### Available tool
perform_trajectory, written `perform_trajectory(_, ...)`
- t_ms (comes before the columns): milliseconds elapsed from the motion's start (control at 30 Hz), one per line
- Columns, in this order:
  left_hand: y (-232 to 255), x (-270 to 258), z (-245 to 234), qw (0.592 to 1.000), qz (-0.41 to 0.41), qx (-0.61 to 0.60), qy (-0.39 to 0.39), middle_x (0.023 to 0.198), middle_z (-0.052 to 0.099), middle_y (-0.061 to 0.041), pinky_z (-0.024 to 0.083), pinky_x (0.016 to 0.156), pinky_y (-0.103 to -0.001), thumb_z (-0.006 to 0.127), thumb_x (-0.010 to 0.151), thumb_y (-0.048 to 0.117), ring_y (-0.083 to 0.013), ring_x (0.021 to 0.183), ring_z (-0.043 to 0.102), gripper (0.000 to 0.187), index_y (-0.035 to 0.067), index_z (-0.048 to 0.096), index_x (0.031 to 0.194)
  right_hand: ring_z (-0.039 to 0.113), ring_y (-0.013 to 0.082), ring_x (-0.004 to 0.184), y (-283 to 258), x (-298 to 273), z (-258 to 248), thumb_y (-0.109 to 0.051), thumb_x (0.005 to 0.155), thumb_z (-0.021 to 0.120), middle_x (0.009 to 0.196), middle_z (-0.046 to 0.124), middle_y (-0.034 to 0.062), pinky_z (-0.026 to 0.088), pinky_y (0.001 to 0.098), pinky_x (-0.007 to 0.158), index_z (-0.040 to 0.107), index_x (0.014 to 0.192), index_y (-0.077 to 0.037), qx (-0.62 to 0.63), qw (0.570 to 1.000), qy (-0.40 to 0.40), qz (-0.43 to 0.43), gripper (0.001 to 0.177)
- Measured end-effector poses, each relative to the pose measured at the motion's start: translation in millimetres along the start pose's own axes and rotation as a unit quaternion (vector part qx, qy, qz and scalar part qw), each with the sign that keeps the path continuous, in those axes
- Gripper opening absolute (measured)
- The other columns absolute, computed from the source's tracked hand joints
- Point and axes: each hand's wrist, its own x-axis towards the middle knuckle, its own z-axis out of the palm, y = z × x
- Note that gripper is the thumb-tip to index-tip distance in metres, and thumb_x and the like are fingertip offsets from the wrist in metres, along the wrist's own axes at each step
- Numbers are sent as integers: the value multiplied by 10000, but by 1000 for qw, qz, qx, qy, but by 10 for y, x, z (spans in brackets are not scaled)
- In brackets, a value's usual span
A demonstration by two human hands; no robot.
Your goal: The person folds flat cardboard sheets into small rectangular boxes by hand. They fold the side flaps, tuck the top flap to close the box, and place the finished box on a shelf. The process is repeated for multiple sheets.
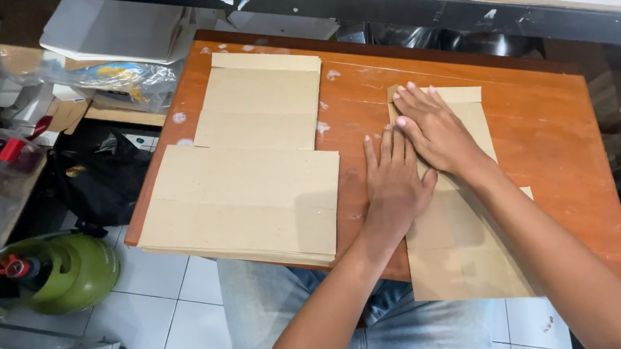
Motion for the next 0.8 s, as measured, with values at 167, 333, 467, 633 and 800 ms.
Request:
perform_trajectory(167, 12, -21, -7, 1000, 9, -4, 14, 1724, 153, -82, -91, 1293, -569, 407, 952, 538, -236, 1605, 21, 831, 86, 209, 1621, 248, 298, 1595, -133, -112, -15, -518, 1127, 344, 1625, 483, 83, 140, 593, 1272, 651, 1398, -107, -140, 989, 1, 54, 580)
perform_trajectory(333, -11, -19, -33, 1000, 14, 0, 22, 1718, 176, -95, -88, 1290, -585, 466, 927, 508, -248, 1606, 31, 852, 86, 214, 1623, 516, 254, 1437, -35, -139, 173, -478, 1113, 498, 1397, 687, 71, 367, 434, 1212, 743, 1256, -112, -165, 979, 115, 22, 463)
perform_trajectory(467, -21, 8, 46, 1000, 12, -28, 5, 1724, 180, -78, -134, 1290, -590, 380, 934, 544, -270, 1607, 29, 820, 130, 228, 1624, 433, 309, 1475, -150, -89, 144, -479, 1095, 408, 1508, 566, 112, 301, 505, 1226, 615, 1411, -92, -65, 997, 16, 28, 542)
perform_trajectory(633, -3, -104, -74, 999, 13, -43, 21, 1725, 190, -90, -126, 1298, -569, 389, 970, 501, -262, 1611, 51, 775, 113, 234, 1623, 293, 286, 1550, -184, 6, 38, -522, 1120, 198, 1591, 473, 1, 119, 600, 1273, 523, 1529, -246, -6, 987, -107, 123, 591)
perform_trajectory(800, 18, -67, -29, 1000, 4, -3, 8, 1730, 154, -81, -143, 1292, -571, 326, 992, 536, -241, 1609, 7, 775, 117, 197, 1631, 127, 287, 1599, -256, -86, 7, -512, 1111, 184, 1663, 357, -40, 69, 657, 1254, 387, 1607, -237, 0, 986, -98, 138, 602)
